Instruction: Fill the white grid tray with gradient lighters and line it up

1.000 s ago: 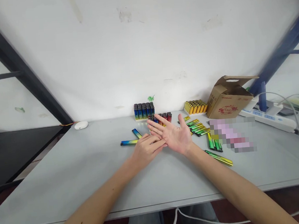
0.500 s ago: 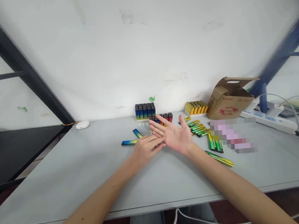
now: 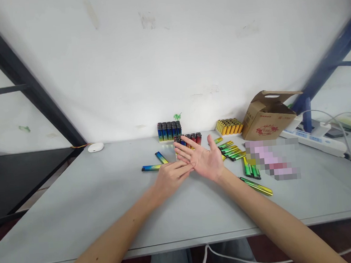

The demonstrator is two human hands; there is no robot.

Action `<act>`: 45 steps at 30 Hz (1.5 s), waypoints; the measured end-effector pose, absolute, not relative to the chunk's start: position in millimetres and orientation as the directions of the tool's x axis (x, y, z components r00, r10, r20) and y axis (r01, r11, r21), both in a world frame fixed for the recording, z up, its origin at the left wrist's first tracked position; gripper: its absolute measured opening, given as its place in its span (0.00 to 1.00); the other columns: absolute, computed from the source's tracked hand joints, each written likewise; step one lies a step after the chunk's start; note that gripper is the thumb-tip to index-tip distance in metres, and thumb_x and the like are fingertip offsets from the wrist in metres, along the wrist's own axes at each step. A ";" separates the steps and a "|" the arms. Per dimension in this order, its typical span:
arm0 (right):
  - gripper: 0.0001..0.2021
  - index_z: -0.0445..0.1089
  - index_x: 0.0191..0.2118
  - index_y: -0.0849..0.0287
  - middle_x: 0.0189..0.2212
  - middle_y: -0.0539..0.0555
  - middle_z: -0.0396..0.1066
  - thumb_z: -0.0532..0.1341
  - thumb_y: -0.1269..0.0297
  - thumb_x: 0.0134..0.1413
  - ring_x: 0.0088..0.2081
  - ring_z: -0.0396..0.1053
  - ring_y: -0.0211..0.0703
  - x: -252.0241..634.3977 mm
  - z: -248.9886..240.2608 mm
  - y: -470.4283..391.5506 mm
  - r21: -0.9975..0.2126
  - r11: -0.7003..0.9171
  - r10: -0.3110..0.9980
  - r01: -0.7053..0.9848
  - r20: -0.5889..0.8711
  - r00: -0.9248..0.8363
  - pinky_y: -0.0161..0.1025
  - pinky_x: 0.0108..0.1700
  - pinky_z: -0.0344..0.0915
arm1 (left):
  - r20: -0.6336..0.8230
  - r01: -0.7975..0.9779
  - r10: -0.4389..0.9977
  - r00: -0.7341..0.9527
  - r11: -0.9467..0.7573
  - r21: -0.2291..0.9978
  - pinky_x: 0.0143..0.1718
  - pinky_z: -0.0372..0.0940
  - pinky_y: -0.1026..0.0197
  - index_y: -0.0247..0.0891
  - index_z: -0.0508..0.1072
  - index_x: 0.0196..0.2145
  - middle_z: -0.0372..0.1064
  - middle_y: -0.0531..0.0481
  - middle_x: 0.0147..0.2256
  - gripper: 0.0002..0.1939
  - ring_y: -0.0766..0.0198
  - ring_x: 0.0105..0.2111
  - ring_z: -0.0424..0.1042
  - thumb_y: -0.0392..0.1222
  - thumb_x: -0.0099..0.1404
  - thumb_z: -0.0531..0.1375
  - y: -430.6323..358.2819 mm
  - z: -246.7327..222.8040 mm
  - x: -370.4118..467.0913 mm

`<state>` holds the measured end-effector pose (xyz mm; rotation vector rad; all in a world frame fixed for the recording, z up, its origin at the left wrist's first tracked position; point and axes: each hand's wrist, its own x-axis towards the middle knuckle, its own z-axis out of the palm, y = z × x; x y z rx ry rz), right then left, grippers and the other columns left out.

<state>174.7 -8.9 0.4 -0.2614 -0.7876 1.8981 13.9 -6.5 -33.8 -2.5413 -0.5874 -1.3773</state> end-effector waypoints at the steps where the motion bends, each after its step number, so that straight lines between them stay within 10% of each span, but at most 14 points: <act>1: 0.40 0.59 0.60 0.60 0.57 0.63 0.66 0.40 0.33 0.55 0.57 0.65 0.48 174.6 -0.1 -8.6 -0.628 -0.266 0.875 -0.731 0.162 -0.457 0.47 0.61 0.55 | 0.834 0.426 0.251 0.491 -0.904 0.022 0.27 0.66 0.67 0.39 0.76 0.38 0.78 0.53 0.31 0.07 0.71 0.27 0.74 0.38 0.68 0.57 -6.5 -33.3 13.9; 10: 0.35 0.69 0.51 0.60 0.47 0.61 0.74 0.38 0.38 0.60 0.46 0.73 0.47 200.9 4.7 6.6 -0.772 -0.114 0.910 -0.625 0.172 -0.378 0.46 0.52 0.65 | 0.539 0.786 0.698 0.471 -0.609 0.101 0.42 0.66 0.57 0.41 0.75 0.41 0.75 0.47 0.38 0.13 0.59 0.39 0.73 0.45 0.69 0.52 18.9 -23.6 -21.7; 16: 0.30 0.71 0.46 0.59 0.40 0.58 0.76 0.41 0.43 0.63 0.38 0.74 0.44 220.8 4.7 15.7 -0.810 -0.032 0.952 -0.586 0.153 -0.264 0.41 0.43 0.69 | 0.282 0.940 0.924 0.258 -0.307 0.146 0.53 0.58 0.44 0.34 0.62 0.58 0.68 0.37 0.52 0.35 0.43 0.54 0.64 0.62 0.61 0.54 37.1 -27.7 -47.6; 34: 0.15 0.73 0.42 0.58 0.34 0.53 0.72 0.61 0.53 0.55 0.34 0.69 0.41 189.1 -6.3 3.0 -0.975 0.216 0.954 -0.046 0.220 -0.202 0.39 0.37 0.65 | 0.722 0.692 0.547 0.423 -0.710 0.133 0.56 0.57 0.48 0.40 0.53 0.63 0.64 0.40 0.56 0.41 0.49 0.54 0.64 0.56 0.58 0.64 16.8 -14.4 -26.8; 45: 0.20 0.75 0.44 0.58 0.43 0.58 0.73 0.59 0.48 0.57 0.38 0.70 0.42 179.5 -13.0 -1.6 -0.968 0.004 0.861 -0.252 0.132 -0.492 0.41 0.41 0.67 | 0.724 0.565 0.470 0.506 -0.814 0.133 0.54 0.61 0.48 0.43 0.51 0.64 0.64 0.41 0.57 0.44 0.50 0.54 0.64 0.59 0.56 0.64 3.1 -12.9 -15.8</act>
